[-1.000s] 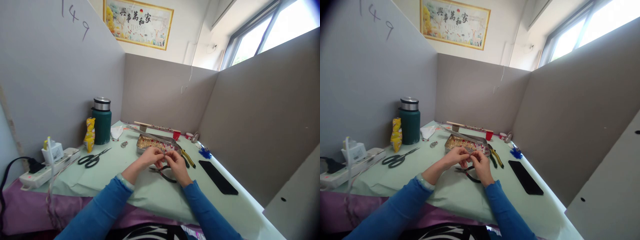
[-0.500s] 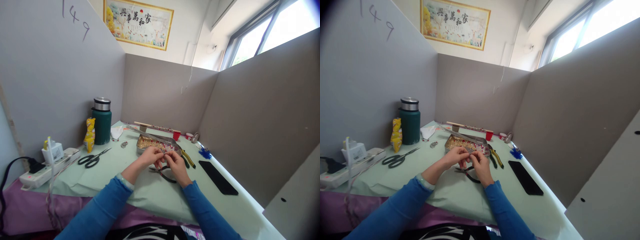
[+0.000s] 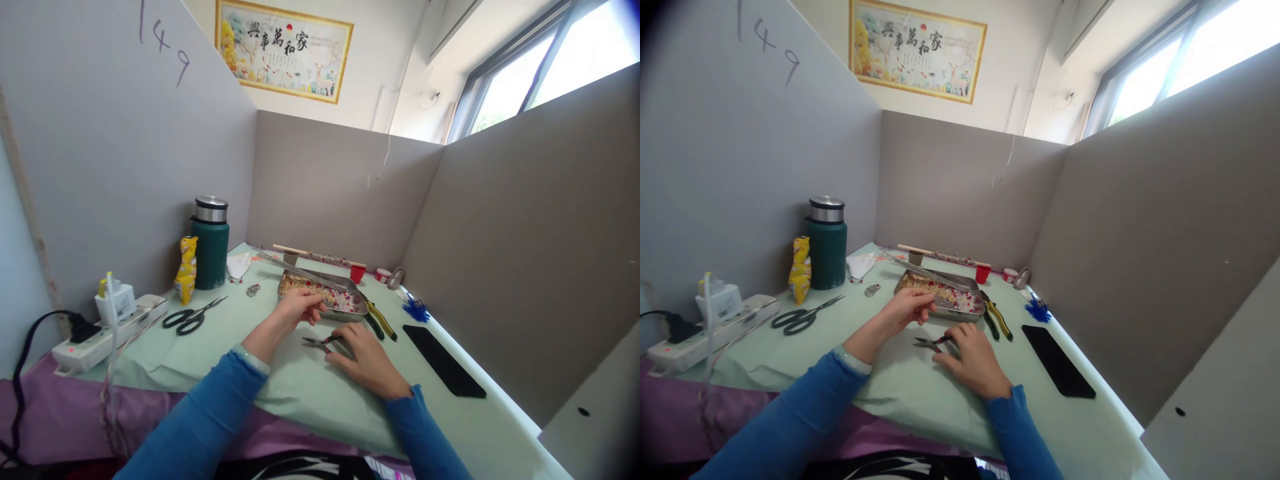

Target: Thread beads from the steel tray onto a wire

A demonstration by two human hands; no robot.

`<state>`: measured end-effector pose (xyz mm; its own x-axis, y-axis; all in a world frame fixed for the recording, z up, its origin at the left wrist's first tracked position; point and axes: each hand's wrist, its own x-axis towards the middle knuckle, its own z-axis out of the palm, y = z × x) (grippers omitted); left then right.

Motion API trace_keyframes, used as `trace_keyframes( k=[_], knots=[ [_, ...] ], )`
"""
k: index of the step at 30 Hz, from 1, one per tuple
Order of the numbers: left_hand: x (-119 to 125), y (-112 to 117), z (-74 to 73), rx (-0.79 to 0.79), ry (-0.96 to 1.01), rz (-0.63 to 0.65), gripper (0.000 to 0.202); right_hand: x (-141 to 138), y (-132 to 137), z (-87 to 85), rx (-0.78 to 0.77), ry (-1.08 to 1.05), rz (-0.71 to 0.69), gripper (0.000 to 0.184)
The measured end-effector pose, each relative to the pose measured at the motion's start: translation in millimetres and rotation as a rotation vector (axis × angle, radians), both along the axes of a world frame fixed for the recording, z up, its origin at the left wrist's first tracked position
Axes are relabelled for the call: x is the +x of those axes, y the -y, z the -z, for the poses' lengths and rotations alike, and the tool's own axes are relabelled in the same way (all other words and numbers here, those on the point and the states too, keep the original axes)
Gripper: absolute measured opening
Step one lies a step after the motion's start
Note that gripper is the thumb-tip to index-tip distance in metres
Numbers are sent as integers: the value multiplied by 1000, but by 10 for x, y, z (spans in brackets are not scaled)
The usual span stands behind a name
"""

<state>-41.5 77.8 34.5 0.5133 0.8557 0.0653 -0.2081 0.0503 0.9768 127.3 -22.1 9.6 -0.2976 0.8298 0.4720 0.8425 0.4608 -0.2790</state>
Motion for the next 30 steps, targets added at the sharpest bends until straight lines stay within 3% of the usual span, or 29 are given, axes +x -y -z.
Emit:
trace_keyframes(
  k=[7,14,18,23,26,30],
  knots=[
    [-8,-17,21,11,12,8,26,-6,51,90,25,187,110,33],
    [-9,15,-17,74,-36,-68,23,-106,-65,108,97,338,199,16],
    [-6,7,-23,84,-2,-110,20,-50,-99,95,4,49,211,19],
    [-2,3,-33,70,31,-153,14,-50,-127,-6,-338,-548,103,32],
    [4,10,-40,85,25,-178,12,-143,-175,-55,-432,-653,71,34],
    [15,19,-45,99,8,-201,10,-241,-247,-45,-390,-697,51,30]
  ],
)
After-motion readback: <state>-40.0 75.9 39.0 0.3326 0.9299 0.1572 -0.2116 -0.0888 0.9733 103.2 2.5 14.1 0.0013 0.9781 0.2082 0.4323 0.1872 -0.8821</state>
